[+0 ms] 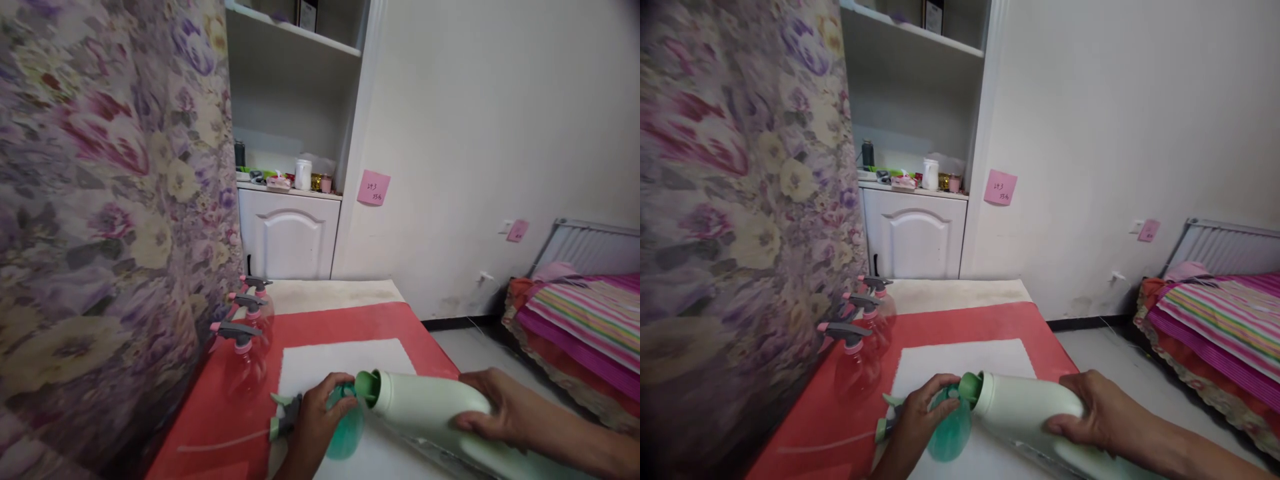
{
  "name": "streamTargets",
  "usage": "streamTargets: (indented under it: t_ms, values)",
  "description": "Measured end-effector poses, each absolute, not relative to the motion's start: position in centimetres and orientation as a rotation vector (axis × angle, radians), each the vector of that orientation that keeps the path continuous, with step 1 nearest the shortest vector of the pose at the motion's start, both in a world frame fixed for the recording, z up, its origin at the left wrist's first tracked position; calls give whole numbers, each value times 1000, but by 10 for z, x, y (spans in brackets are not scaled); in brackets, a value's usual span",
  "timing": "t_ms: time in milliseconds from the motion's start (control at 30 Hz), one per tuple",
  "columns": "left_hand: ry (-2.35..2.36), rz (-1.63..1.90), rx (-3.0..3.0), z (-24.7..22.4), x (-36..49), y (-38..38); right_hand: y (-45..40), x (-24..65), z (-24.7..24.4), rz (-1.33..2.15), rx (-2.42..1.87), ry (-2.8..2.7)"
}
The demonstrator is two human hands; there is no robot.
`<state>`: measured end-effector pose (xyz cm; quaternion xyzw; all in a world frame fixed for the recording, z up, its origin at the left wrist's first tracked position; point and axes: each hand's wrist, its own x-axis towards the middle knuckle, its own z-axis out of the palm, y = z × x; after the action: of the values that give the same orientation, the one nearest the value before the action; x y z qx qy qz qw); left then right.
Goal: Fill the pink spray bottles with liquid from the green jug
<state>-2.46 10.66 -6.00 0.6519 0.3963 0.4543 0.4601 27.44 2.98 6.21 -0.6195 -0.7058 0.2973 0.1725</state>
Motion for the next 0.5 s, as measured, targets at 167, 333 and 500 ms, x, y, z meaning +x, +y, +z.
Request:
streamTargets:
  t_ms: [167,333,500]
  values:
    - [1006,1117,1608,-58,-24,106,33,269,69,804,-1787,-2059]
    - [1023,1109,1611,-57,-24,106,39,271,68,805,-1755,-2091]
    - [994,1105,1600,-54,-23,104,43,273,68,754,-1763,-2157]
